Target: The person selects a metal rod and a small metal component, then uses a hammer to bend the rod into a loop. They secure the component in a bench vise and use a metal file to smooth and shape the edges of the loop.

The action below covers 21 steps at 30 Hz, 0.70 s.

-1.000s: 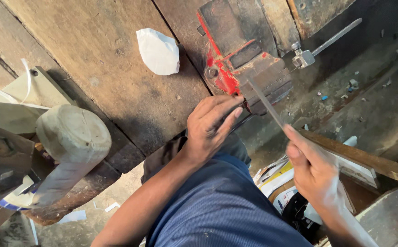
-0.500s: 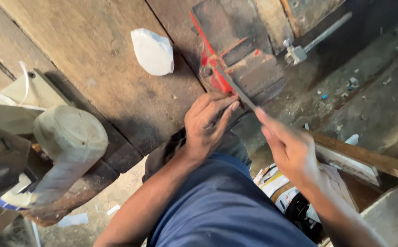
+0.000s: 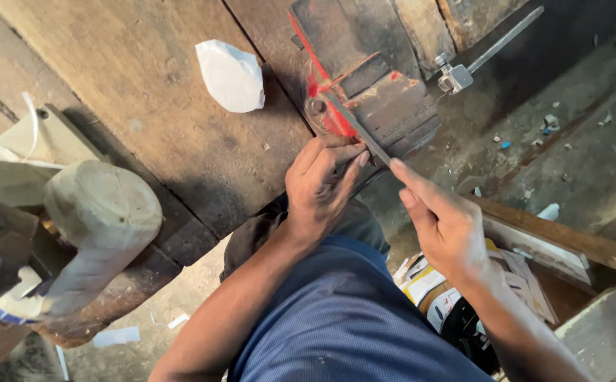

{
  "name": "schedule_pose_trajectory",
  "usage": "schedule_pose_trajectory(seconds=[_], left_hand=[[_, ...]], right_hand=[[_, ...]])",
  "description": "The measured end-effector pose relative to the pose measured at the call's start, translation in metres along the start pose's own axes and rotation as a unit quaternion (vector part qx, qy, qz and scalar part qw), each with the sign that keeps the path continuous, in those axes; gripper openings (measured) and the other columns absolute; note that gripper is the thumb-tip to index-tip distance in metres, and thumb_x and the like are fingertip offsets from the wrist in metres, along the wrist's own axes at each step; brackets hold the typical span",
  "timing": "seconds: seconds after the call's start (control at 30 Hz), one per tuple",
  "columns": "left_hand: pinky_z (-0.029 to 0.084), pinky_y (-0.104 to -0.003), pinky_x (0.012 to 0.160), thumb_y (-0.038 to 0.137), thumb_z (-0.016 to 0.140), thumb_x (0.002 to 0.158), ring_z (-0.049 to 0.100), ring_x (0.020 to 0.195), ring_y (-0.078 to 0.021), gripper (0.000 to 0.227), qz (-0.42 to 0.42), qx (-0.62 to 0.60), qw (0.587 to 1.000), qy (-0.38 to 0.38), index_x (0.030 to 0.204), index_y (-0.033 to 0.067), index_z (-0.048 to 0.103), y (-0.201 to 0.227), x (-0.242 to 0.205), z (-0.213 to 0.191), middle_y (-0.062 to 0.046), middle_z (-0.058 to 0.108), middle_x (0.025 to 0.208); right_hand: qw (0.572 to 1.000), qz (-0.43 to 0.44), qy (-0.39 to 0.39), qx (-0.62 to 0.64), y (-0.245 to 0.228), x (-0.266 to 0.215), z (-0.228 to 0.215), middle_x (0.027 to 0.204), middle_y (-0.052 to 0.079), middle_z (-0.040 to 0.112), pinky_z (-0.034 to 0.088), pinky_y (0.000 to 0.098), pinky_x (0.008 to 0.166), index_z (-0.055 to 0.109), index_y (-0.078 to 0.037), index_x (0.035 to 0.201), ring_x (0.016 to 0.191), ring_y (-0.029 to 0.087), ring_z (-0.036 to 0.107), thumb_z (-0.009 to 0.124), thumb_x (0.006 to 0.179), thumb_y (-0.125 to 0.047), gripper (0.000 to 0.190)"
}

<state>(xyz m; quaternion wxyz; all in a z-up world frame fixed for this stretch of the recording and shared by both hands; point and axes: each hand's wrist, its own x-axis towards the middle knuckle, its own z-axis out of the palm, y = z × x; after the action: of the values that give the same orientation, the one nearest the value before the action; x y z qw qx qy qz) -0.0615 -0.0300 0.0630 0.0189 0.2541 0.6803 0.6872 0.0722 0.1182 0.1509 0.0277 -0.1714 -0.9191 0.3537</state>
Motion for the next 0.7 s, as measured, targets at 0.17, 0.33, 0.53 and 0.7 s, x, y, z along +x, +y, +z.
schedule_pose_trajectory(seconds=[0.17,0.33,0.53,0.7], left_hand=[[0.057,-0.036,0.085,-0.002,0.083,0.088,0.07,0.097,-0.0258,0.022,0.037,0.026,0.999,0.009,0.104,0.0023,0.069,-0.002,0.006,-0.002,-0.01,0.069,0.103],[0.057,-0.037,0.088,0.001,0.084,0.087,0.07,0.099,-0.027,0.022,0.028,0.013,1.0,-0.007,0.103,0.0036,0.069,-0.002,0.006,-0.003,-0.01,0.069,0.103],[0.055,-0.037,0.085,0.0,0.084,0.087,0.069,0.096,-0.0273,0.023,0.011,0.016,1.0,-0.001,0.104,0.0027,0.07,0.0,0.007,-0.006,-0.011,0.068,0.101],[0.057,-0.034,0.084,-0.001,0.082,0.09,0.069,0.096,-0.0252,0.021,-0.005,-0.019,1.0,0.016,0.106,0.0028,0.069,0.001,0.006,-0.001,-0.01,0.068,0.103]], right_hand=[[0.999,0.019,-0.033,-0.024,-0.004,-0.006,-0.013,0.126,0.014,0.074,0.057,0.0274,0.087,0.066,-0.003,0.135,0.101,0.019,0.075,0.065,0.101,-0.01,0.035],[1.0,-0.001,0.003,0.005,0.01,-0.001,-0.007,0.131,0.015,0.072,0.055,0.0265,0.085,0.064,-0.002,0.137,0.098,0.015,0.074,0.062,0.106,-0.01,0.031],[0.998,0.021,-0.052,-0.002,0.004,-0.006,-0.01,0.12,0.014,0.075,0.055,0.027,0.08,0.063,-0.002,0.137,0.088,0.013,0.071,0.062,0.102,-0.009,0.036],[0.993,0.089,-0.045,-0.07,0.018,-0.015,-0.001,0.095,0.017,0.069,0.054,0.033,0.074,0.066,-0.008,0.138,0.079,0.022,0.065,0.067,0.099,-0.008,0.038]])
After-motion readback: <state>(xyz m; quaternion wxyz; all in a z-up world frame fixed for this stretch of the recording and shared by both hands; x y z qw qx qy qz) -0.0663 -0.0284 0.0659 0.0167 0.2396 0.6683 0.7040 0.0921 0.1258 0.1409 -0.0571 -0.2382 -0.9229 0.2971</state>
